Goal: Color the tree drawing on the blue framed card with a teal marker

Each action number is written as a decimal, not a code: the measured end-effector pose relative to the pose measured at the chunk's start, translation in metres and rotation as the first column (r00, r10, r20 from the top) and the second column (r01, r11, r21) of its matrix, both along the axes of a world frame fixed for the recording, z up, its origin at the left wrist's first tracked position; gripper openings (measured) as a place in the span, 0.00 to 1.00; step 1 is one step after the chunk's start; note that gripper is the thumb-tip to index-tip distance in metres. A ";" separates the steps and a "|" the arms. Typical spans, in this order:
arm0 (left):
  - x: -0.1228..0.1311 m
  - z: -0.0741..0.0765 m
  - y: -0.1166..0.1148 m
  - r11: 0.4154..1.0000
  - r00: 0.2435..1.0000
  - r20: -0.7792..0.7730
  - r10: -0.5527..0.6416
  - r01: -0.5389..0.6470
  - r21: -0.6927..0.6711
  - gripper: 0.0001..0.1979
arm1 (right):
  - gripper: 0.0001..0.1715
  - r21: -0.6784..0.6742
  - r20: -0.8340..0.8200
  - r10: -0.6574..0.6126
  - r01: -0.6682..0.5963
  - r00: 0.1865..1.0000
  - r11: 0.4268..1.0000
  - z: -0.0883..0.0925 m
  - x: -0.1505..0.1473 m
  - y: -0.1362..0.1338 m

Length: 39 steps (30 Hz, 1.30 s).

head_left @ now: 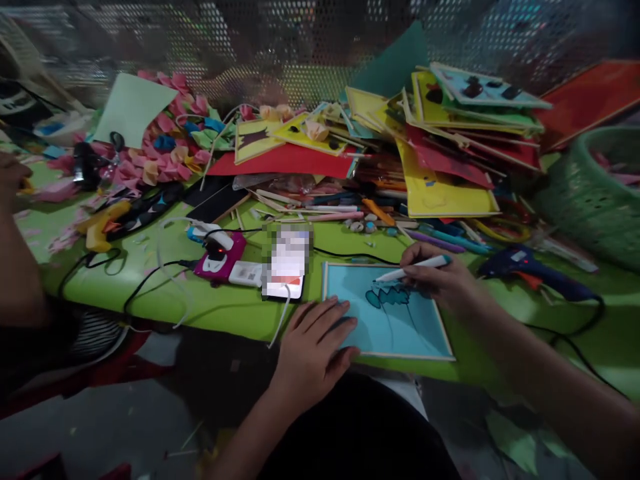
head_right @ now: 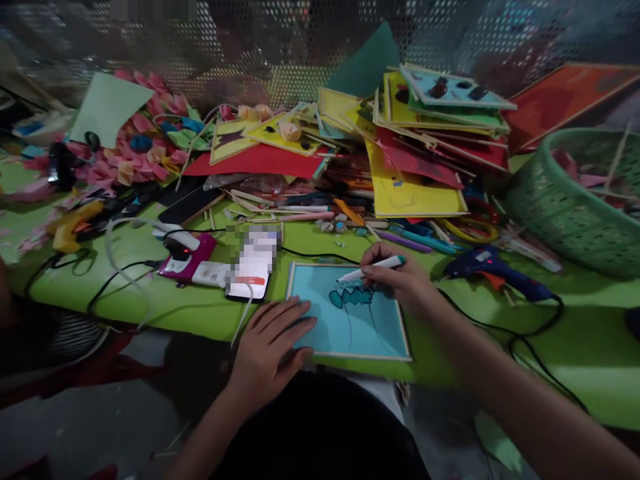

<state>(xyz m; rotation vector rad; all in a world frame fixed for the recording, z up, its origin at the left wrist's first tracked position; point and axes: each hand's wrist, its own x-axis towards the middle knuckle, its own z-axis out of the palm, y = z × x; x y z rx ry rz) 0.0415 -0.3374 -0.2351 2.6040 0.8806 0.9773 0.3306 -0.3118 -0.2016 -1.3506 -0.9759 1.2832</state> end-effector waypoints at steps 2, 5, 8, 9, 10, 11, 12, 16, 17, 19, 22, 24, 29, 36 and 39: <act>0.002 -0.002 0.003 1.000 1.000 -0.005 -0.008 0.008 -0.004 0.13 | 0.16 -0.006 -0.001 0.003 -0.003 1.000 1.000 -0.001 0.001 -0.001; 0.005 -0.005 0.004 1.000 1.000 0.007 0.008 -0.008 -0.003 0.13 | 0.17 0.012 -0.035 -0.030 0.031 0.999 0.999 -0.002 0.004 -0.004; 0.006 -0.005 0.005 1.000 1.000 0.021 0.022 -0.021 -0.008 0.13 | 0.15 0.009 -0.056 -0.064 0.065 0.996 0.998 -0.005 0.008 -0.007; 0.007 -0.005 0.005 1.000 0.999 0.025 0.027 -0.026 -0.010 0.13 | 0.14 0.008 -0.056 -0.065 0.066 0.996 0.998 -0.006 0.009 -0.008; 0.007 -0.004 0.005 0.999 0.999 0.027 0.030 -0.030 -0.012 0.13 | 0.13 0.012 -0.052 -0.065 0.065 0.997 0.998 -0.007 0.009 -0.009; 0.007 -0.003 0.005 0.999 0.999 0.028 0.031 -0.030 -0.015 0.13 | 0.12 0.016 -0.045 -0.064 0.065 0.997 0.998 -0.007 0.010 -0.010; 0.008 -0.003 0.005 0.999 0.999 0.026 0.032 -0.031 -0.018 0.13 | 0.11 0.019 -0.034 -0.062 0.063 0.997 0.998 -0.008 0.011 -0.012; 0.008 -0.001 0.007 0.999 1.000 0.016 0.026 -0.025 -0.033 0.12 | 0.08 0.010 0.050 -0.023 0.023 0.998 1.000 -0.009 0.013 -0.019; 0.008 -0.001 0.007 0.999 1.000 0.016 0.026 -0.025 -0.033 0.12 | 0.08 0.004 0.079 -0.011 0.010 0.997 1.000 -0.009 0.013 -0.020; 0.008 -0.001 0.007 0.999 1.000 0.018 0.026 -0.025 -0.032 0.12 | 0.08 -0.003 0.134 0.001 -0.001 0.991 1.000 -0.009 0.014 -0.023; 0.008 0.000 0.008 0.999 1.000 0.015 0.027 -0.026 -0.026 0.12 | 0.10 0.000 0.188 0.015 -0.015 0.982 1.000 -0.008 0.012 -0.023; 0.008 -0.001 0.008 0.999 1.000 0.010 0.025 -0.024 -0.025 0.12 | 0.11 0.014 0.207 0.020 -0.023 0.978 1.000 -0.006 0.011 -0.022; 0.008 -0.002 0.006 0.999 0.999 0.000 0.035 -0.035 -0.032 0.12 | 0.11 0.003 0.234 0.044 -0.046 0.971 0.999 0.000 0.007 -0.019; 0.007 -0.002 0.006 0.999 1.000 0.007 0.030 -0.030 -0.033 0.12 | 0.13 0.013 0.229 0.048 -0.053 0.972 0.999 0.001 0.007 -0.017; 0.007 -0.002 0.006 0.999 1.000 0.003 0.028 -0.028 -0.032 0.12 | 0.13 0.001 0.244 0.066 -0.069 0.967 0.998 0.000 0.007 -0.017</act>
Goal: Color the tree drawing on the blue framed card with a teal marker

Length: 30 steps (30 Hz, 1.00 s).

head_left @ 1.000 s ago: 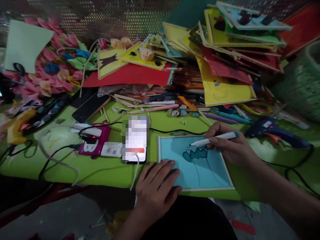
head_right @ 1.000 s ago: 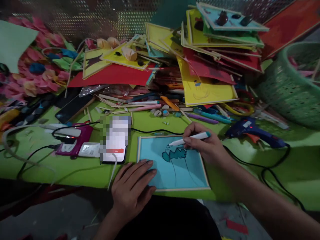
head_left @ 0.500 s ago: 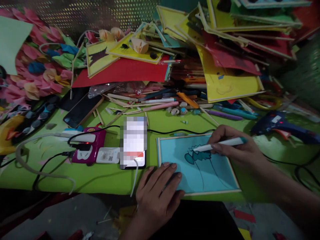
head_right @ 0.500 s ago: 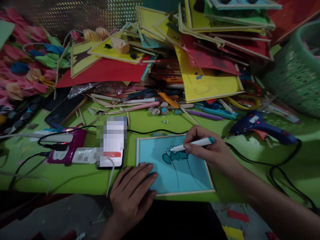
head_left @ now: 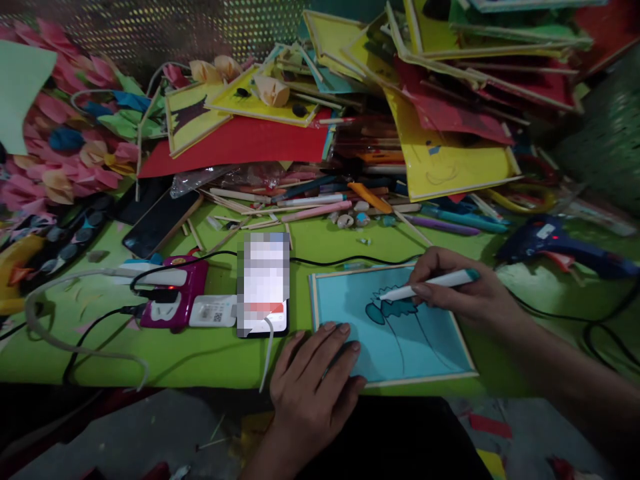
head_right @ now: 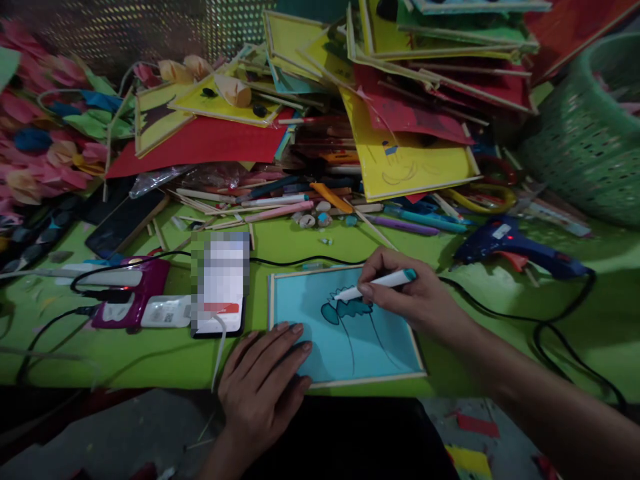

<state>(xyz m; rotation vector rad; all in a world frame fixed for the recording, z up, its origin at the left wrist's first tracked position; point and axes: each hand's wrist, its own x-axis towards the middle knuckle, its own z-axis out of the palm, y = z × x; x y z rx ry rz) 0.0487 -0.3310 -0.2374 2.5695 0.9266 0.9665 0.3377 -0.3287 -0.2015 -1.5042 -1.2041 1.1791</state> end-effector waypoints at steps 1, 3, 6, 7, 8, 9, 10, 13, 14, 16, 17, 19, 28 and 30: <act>0.000 0.000 0.000 1.000 1.000 0.000 0.000 0.000 -0.001 0.12 | 0.13 -0.007 0.007 0.004 -0.004 1.000 1.000 0.000 0.000 0.000; 0.000 0.000 0.000 1.000 1.000 0.001 -0.001 0.001 0.000 0.12 | 0.13 -0.014 0.018 0.010 -0.010 1.000 1.000 0.000 0.000 0.000; 0.001 0.001 0.001 1.000 1.000 0.000 -0.001 0.001 0.005 0.12 | 0.13 -0.004 0.031 0.004 -0.003 0.999 1.000 0.001 0.000 0.000; 0.001 0.001 0.001 1.000 1.000 -0.001 0.000 0.000 0.006 0.12 | 0.13 0.000 0.032 0.000 0.000 0.999 1.000 0.002 0.000 0.000; 0.001 0.001 0.001 1.000 1.000 -0.002 0.000 0.000 0.008 0.12 | 0.13 0.005 0.030 -0.006 0.006 1.000 1.000 0.002 0.000 0.000; 0.001 0.001 0.001 1.000 1.000 -0.004 0.000 0.000 0.008 0.12 | 0.14 0.006 0.026 -0.009 0.009 1.000 1.000 0.002 0.000 0.000; 0.001 0.001 0.001 1.000 1.000 -0.004 0.000 0.000 0.009 0.12 | 0.14 0.004 0.021 -0.011 0.011 1.000 1.000 0.002 0.000 0.000; 0.000 0.001 0.001 1.000 1.000 -0.004 -0.002 0.002 0.010 0.12 | 0.13 -0.001 0.019 -0.015 0.015 1.000 1.000 0.001 0.000 0.000; 0.000 0.001 0.001 1.000 1.000 -0.006 -0.003 0.003 0.009 0.12 | 0.13 0.000 0.023 -0.012 0.013 1.000 1.000 0.001 0.001 0.000; 0.000 0.000 0.000 1.000 1.000 -0.007 -0.005 0.005 0.006 0.12 | 0.13 0.005 0.034 -0.006 0.006 0.999 1.000 -0.001 0.001 0.000; 0.000 0.000 0.000 1.000 1.000 -0.005 -0.004 0.004 0.005 0.12 | 0.13 0.006 0.040 -0.002 0.002 0.999 1.000 -0.001 0.001 0.000; 0.001 0.001 0.001 1.000 1.000 -0.001 -0.003 0.003 0.003 0.12 | 0.13 0.007 0.053 0.004 -0.005 0.999 1.000 -0.001 0.000 0.000; 0.001 0.001 0.000 1.000 1.000 -0.009 0.004 -0.004 0.005 0.12 | 0.13 0.004 0.074 0.020 -0.020 0.997 1.000 0.002 -0.001 0.002; 0.001 0.001 0.000 1.000 1.000 -0.014 0.007 -0.007 0.005 0.12 | 0.14 0.000 0.058 0.017 -0.017 0.998 1.000 0.002 -0.002 0.001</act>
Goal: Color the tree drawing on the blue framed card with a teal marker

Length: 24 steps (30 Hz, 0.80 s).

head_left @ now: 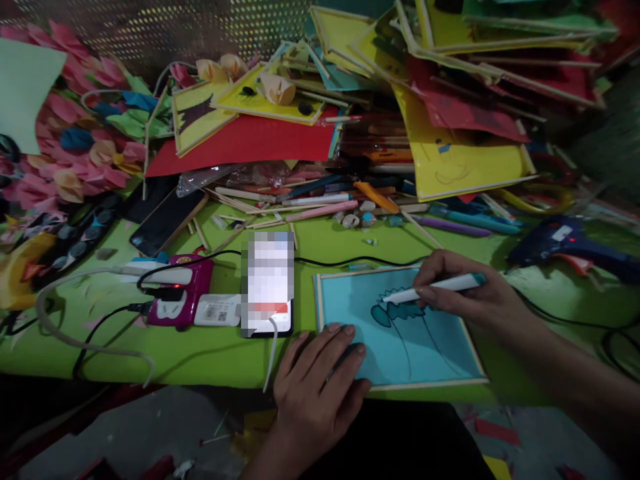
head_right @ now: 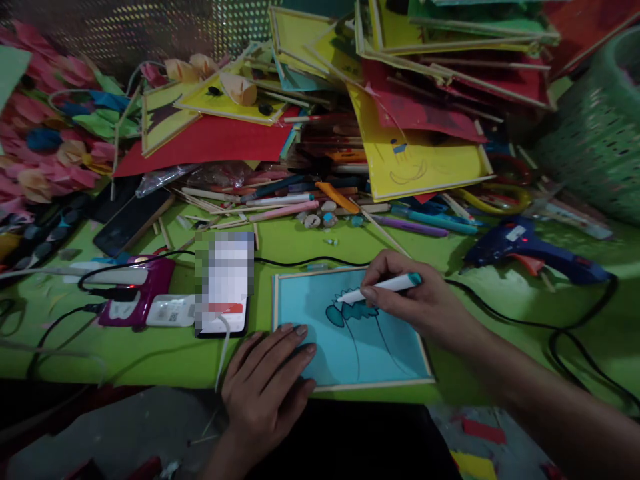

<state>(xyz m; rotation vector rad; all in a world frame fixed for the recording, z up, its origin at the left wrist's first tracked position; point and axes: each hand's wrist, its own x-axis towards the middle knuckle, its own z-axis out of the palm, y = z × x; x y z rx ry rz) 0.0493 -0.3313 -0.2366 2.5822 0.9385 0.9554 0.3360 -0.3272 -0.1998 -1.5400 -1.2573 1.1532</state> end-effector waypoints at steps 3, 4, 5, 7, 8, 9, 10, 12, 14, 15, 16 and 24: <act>0.000 0.000 0.000 1.000 1.000 -0.005 -0.002 0.002 -0.003 0.12 | 0.15 -0.007 -0.010 -0.002 0.002 1.000 1.000 0.000 -0.001 0.000; 0.000 0.000 0.000 1.000 1.000 -0.004 -0.002 0.002 -0.003 0.12 | 0.15 -0.011 -0.010 0.000 0.000 1.000 1.000 0.000 -0.002 0.000; 0.000 0.000 0.000 1.000 1.000 -0.001 -0.003 0.003 -0.005 0.12 | 0.15 -0.012 -0.011 -0.001 0.001 1.000 1.000 0.000 -0.002 0.000; 0.000 0.000 0.000 1.000 1.000 0.005 -0.004 0.004 -0.009 0.12 | 0.15 -0.012 -0.016 0.000 0.000 1.000 1.000 -0.001 -0.003 0.001; 0.000 0.000 0.000 1.000 1.000 0.006 -0.005 0.005 -0.011 0.12 | 0.15 -0.008 -0.018 0.003 -0.003 1.000 1.000 -0.001 -0.003 0.001; 0.000 0.000 0.000 1.000 1.000 0.006 -0.006 0.006 -0.013 0.12 | 0.15 -0.005 -0.016 0.004 -0.005 1.000 1.000 -0.001 -0.002 0.001; 0.000 0.000 0.000 1.000 1.000 0.007 -0.006 0.006 -0.014 0.12 | 0.15 -0.003 -0.010 0.007 -0.007 1.000 1.000 -0.001 -0.002 0.001; 0.000 0.000 0.000 1.000 1.000 0.007 -0.005 0.005 -0.014 0.12 | 0.14 0.001 0.007 0.012 -0.012 1.000 1.000 -0.002 -0.001 0.000; 0.000 0.000 0.000 1.000 1.000 0.009 -0.004 0.004 -0.010 0.12 | 0.14 0.008 0.025 0.008 -0.008 1.000 1.000 -0.002 0.000 -0.001; 0.000 0.000 0.000 1.000 1.000 0.009 -0.003 0.003 -0.009 0.12 | 0.14 0.012 0.031 0.003 -0.003 1.000 1.000 -0.001 0.000 -0.001; 0.000 0.000 0.000 1.000 1.000 0.011 -0.002 0.002 -0.007 0.12 | 0.14 0.013 0.035 0.000 0.000 0.999 1.000 -0.001 0.000 0.000; 0.000 0.000 0.000 1.000 1.000 0.011 0.000 0.000 -0.010 0.12 | 0.15 0.011 0.047 0.014 -0.014 0.999 1.000 0.000 -0.002 0.000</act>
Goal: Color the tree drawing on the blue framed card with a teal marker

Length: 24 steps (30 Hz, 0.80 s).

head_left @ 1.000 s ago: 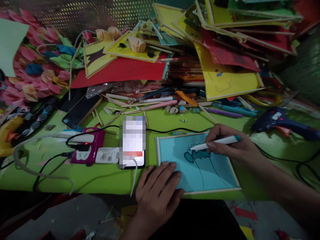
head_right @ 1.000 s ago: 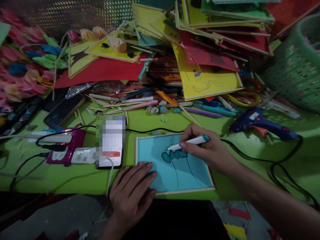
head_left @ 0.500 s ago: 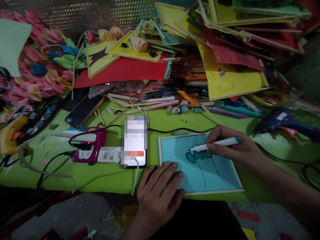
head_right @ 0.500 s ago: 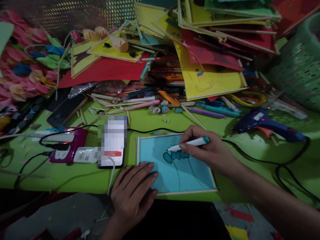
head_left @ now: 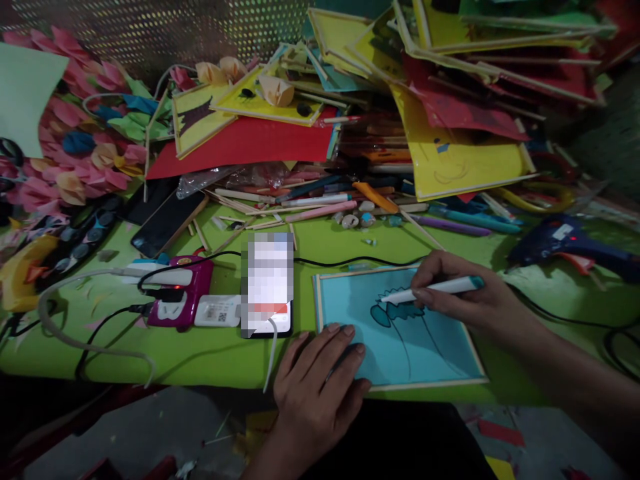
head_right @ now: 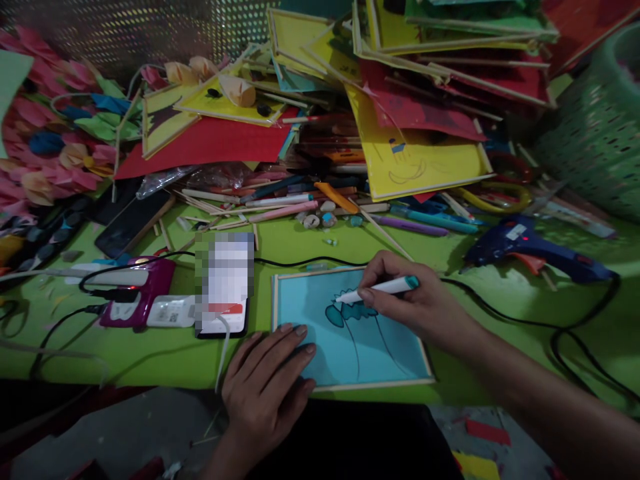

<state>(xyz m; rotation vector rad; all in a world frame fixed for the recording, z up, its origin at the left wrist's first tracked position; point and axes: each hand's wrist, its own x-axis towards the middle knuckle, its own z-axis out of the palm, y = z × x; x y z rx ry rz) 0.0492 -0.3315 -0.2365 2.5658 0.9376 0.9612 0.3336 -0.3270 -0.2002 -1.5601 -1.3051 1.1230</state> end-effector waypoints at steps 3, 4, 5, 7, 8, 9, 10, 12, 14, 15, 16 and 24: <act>0.000 0.000 0.000 1.000 1.000 0.001 -0.005 0.005 0.007 0.12 | 0.15 0.006 0.021 0.003 -0.003 1.000 1.000 -0.001 0.002 -0.001; 0.000 0.000 0.001 1.000 1.000 0.001 -0.007 0.007 0.011 0.12 | 0.15 0.005 0.025 0.004 -0.004 1.000 1.000 -0.001 0.002 -0.001; 0.000 0.000 0.001 1.000 1.000 0.002 -0.008 0.008 0.016 0.12 | 0.15 0.003 0.028 0.004 -0.004 1.000 1.000 0.000 0.002 -0.001; 0.000 0.001 0.001 1.000 1.000 0.000 -0.007 0.007 0.019 0.12 | 0.15 -0.004 0.026 0.008 -0.008 1.000 1.000 0.001 0.001 -0.001; 0.000 0.002 0.002 1.000 1.000 -0.005 -0.008 0.008 0.017 0.12 | 0.15 -0.008 0.024 0.010 -0.010 1.000 1.000 0.001 0.001 -0.001; -0.001 0.002 0.002 1.000 1.000 -0.010 -0.008 0.008 0.016 0.12 | 0.15 -0.011 0.022 0.012 -0.012 1.000 1.000 0.001 0.000 -0.001; -0.001 0.002 0.002 1.000 1.000 -0.016 -0.007 0.007 0.016 0.12 | 0.15 -0.010 0.021 0.013 -0.013 1.000 1.000 0.001 0.000 -0.001; -0.001 0.003 0.002 1.000 1.000 -0.022 -0.006 0.006 0.022 0.12 | 0.14 -0.005 0.021 0.011 -0.011 1.000 1.000 -0.001 0.001 -0.001; -0.001 0.002 0.002 0.999 1.000 -0.018 -0.005 0.005 0.033 0.12 | 0.14 0.003 0.021 0.005 -0.005 1.000 1.000 -0.003 0.003 -0.002; -0.001 0.002 0.002 0.999 1.000 -0.014 -0.005 0.005 0.035 0.12 | 0.14 0.004 0.022 0.000 -0.001 1.000 1.000 -0.004 0.004 -0.003; 0.000 0.002 0.002 0.999 1.000 -0.013 -0.007 0.007 0.034 0.12 | 0.14 0.002 0.024 -0.003 0.003 1.000 1.000 -0.005 0.005 -0.003; -0.001 0.002 0.003 0.999 1.000 -0.014 -0.013 0.014 0.032 0.12 | 0.15 -0.017 0.015 -0.018 0.018 1.000 1.000 -0.005 0.007 -0.003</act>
